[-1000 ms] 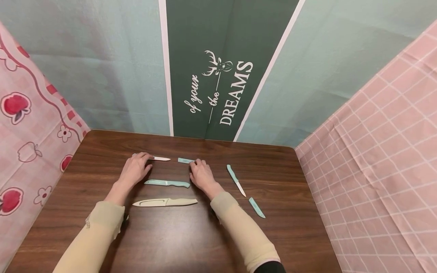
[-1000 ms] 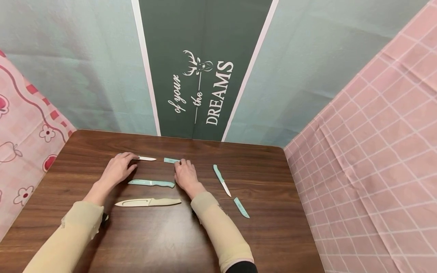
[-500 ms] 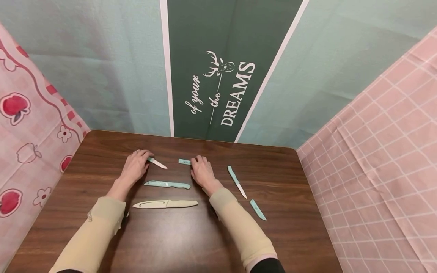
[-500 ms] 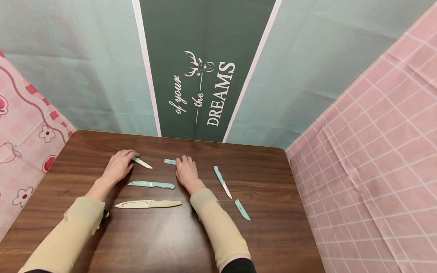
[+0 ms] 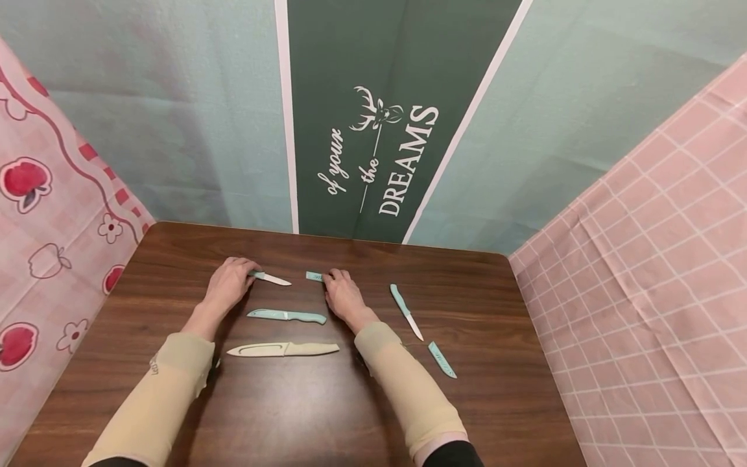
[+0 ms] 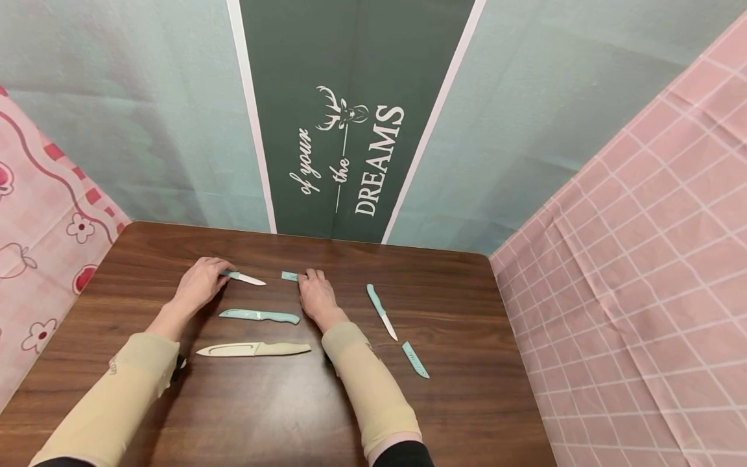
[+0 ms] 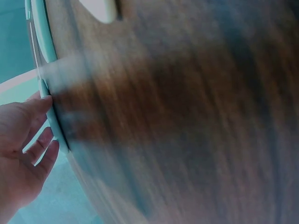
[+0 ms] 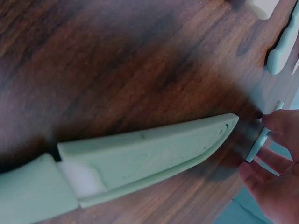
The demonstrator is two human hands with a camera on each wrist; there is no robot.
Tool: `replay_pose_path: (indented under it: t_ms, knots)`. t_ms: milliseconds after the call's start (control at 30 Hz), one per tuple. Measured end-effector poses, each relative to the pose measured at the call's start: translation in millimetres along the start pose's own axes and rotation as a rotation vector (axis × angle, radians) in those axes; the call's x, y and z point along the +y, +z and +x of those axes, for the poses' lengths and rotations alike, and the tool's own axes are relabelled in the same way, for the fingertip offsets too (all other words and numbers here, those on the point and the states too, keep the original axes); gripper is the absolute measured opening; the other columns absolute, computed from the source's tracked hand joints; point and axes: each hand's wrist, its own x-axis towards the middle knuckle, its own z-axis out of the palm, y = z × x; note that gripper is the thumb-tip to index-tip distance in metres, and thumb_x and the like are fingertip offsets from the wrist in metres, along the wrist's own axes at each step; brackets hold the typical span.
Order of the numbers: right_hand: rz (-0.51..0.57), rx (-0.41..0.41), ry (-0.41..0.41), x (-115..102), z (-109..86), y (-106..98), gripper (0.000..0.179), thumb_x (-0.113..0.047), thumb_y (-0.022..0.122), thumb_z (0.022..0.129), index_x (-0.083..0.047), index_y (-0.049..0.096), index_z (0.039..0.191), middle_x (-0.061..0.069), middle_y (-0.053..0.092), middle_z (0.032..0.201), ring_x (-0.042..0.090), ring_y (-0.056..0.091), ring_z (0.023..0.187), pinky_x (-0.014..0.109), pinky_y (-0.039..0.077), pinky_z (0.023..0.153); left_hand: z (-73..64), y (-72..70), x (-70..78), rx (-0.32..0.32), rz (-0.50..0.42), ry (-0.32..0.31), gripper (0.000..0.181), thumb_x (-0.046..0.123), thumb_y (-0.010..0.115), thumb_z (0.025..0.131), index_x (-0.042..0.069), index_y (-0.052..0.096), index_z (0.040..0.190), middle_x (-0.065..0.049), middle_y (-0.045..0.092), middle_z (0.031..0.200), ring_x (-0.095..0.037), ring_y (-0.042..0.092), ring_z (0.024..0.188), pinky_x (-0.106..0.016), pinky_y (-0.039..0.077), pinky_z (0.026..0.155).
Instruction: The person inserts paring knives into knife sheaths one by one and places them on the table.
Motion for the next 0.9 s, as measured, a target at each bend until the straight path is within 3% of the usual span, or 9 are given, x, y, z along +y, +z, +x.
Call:
replay_pose_path:
  t_ms: [233,433,900]
  knots:
    - [-0.051,0.078,0.002,-4,0.6,4,0.024,-0.012,0.057,0.101,-0.011,0.066,0.123,0.005,0.062,0.129,0.022,0.057,0.120,0.032,0.056,0.096,-0.2,0.8,-1.3,-0.019,0.008,-0.020,0.015,0.001,0.070,0.089,0.003,0.072,0.104,-0.019,0.071,0.111,-0.042,0.060,0.109,-0.052,0.050,0.095]
    - [-0.115,0.098,-0.003,-9,-0.7,3,0.026,-0.003,0.058,0.099,-0.014,0.066,0.121,0.002,0.065,0.120,0.020,0.058,0.110,0.029,0.057,0.090,-0.9,1.1,-0.2,-0.032,0.000,-0.054,0.013,0.004,0.070,0.090,0.006,0.072,0.102,-0.016,0.071,0.109,-0.039,0.060,0.109,-0.052,0.052,0.091]
    - [-0.123,0.026,-0.004,-6,-9.1,1,0.028,-0.007,0.054,0.101,-0.015,0.061,0.128,0.006,0.062,0.125,0.023,0.058,0.114,0.037,0.057,0.088,-10.1,-2.2,4.2,-0.052,0.017,-0.092,0.012,0.009,0.070,0.092,0.009,0.073,0.104,-0.014,0.070,0.112,-0.038,0.059,0.111,-0.054,0.055,0.084]
